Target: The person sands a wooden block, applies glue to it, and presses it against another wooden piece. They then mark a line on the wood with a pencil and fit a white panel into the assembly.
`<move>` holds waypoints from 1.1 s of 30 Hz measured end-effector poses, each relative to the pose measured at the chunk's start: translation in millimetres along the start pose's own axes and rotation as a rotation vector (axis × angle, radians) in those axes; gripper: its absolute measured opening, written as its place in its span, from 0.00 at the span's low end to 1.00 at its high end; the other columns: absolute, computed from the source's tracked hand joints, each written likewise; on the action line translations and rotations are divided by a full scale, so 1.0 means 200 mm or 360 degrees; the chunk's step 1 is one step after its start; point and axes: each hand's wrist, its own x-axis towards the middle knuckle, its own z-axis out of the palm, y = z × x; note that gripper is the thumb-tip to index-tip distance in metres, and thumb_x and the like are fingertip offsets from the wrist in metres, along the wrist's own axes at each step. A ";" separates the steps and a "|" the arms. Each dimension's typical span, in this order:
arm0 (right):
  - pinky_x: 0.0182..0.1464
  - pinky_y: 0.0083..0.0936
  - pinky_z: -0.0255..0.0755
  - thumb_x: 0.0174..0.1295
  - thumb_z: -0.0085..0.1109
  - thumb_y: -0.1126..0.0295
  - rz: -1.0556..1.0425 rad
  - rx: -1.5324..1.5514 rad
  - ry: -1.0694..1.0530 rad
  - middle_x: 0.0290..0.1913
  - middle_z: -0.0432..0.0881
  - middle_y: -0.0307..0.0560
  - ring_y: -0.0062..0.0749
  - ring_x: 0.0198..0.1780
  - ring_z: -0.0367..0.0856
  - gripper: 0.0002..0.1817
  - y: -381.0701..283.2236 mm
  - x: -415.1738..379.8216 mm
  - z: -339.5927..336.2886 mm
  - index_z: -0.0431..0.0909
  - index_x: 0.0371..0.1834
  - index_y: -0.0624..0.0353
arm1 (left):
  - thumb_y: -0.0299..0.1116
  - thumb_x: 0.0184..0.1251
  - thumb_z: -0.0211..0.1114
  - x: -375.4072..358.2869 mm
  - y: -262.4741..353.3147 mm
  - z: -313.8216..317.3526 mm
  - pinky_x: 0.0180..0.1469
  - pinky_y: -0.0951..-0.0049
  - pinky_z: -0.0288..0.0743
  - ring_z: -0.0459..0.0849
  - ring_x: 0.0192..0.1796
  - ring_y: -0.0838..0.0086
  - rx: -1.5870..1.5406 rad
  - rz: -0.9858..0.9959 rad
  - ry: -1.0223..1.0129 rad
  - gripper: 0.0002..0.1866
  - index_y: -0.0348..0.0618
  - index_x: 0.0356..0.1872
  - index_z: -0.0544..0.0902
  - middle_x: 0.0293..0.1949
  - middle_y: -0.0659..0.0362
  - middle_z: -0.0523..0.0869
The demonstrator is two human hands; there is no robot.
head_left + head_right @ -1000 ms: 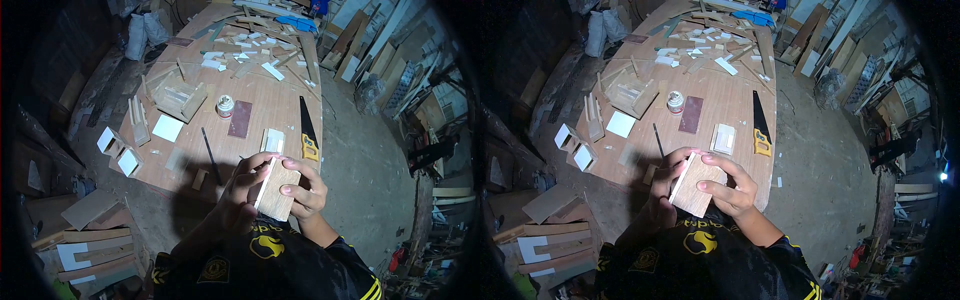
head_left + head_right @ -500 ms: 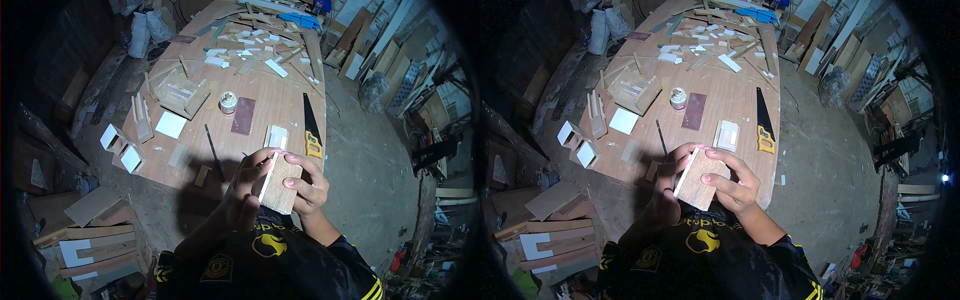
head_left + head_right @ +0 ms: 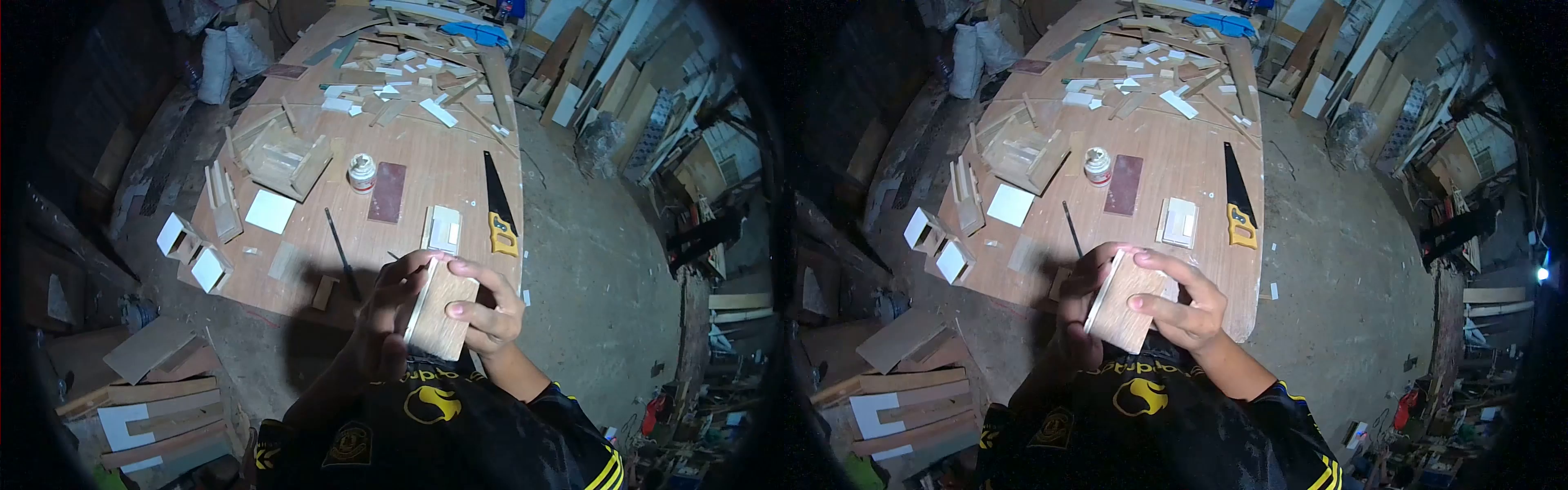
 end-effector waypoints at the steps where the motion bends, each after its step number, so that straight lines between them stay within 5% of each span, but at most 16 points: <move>1: 0.56 0.41 0.78 0.52 0.65 0.82 -0.0008 0.0066 -0.0027 0.57 0.77 0.65 0.60 0.56 0.81 0.13 -0.01 0.01 0.00 0.85 0.42 0.57 | 0.54 0.77 0.42 -0.01 0.00 0.00 0.64 0.53 0.66 0.71 0.65 0.50 -0.0014 0.0007 -0.0009 0.30 0.43 0.70 0.63 0.64 0.35 0.68; 5: 0.58 0.45 0.77 0.55 0.65 0.77 -0.0166 0.0184 -0.0050 0.58 0.75 0.67 0.62 0.56 0.80 0.10 -0.04 0.02 0.01 0.85 0.41 0.59 | 0.57 0.70 0.53 -0.05 0.03 -0.03 0.62 0.52 0.67 0.72 0.64 0.48 0.0243 0.0002 -0.0056 0.34 0.44 0.68 0.65 0.64 0.34 0.68; 8: 0.58 0.44 0.78 0.56 0.64 0.75 -0.0225 0.0232 -0.0055 0.58 0.75 0.66 0.61 0.56 0.80 0.09 -0.05 0.03 0.02 0.85 0.40 0.59 | 0.58 0.66 0.58 -0.04 0.03 -0.04 0.62 0.51 0.68 0.72 0.64 0.49 0.0028 0.0119 -0.0040 0.36 0.46 0.68 0.65 0.64 0.35 0.69; 10: 0.58 0.44 0.78 0.56 0.65 0.74 -0.0240 0.0237 -0.0085 0.58 0.76 0.65 0.61 0.57 0.80 0.09 -0.07 0.03 0.01 0.86 0.41 0.58 | 0.59 0.63 0.61 0.01 0.06 -0.07 0.62 0.52 0.68 0.71 0.64 0.50 0.0306 0.0354 -0.0153 0.37 0.48 0.67 0.66 0.64 0.36 0.68; 16: 0.57 0.42 0.79 0.53 0.67 0.74 -0.0261 0.0235 -0.0071 0.58 0.76 0.63 0.59 0.56 0.81 0.11 -0.09 0.04 0.03 0.86 0.42 0.56 | 0.59 0.63 0.61 0.01 0.16 -0.04 0.62 0.53 0.68 0.71 0.65 0.50 0.0164 0.0104 -0.0105 0.36 0.49 0.66 0.67 0.65 0.37 0.68; 33: 0.56 0.38 0.79 0.55 0.67 0.72 -0.0281 0.0170 -0.0074 0.56 0.78 0.63 0.55 0.54 0.83 0.09 -0.09 0.06 0.11 0.86 0.40 0.55 | 0.59 0.65 0.59 -0.06 0.08 -0.11 0.63 0.50 0.68 0.69 0.66 0.48 -0.0110 0.0191 -0.0048 0.36 0.46 0.67 0.66 0.66 0.38 0.65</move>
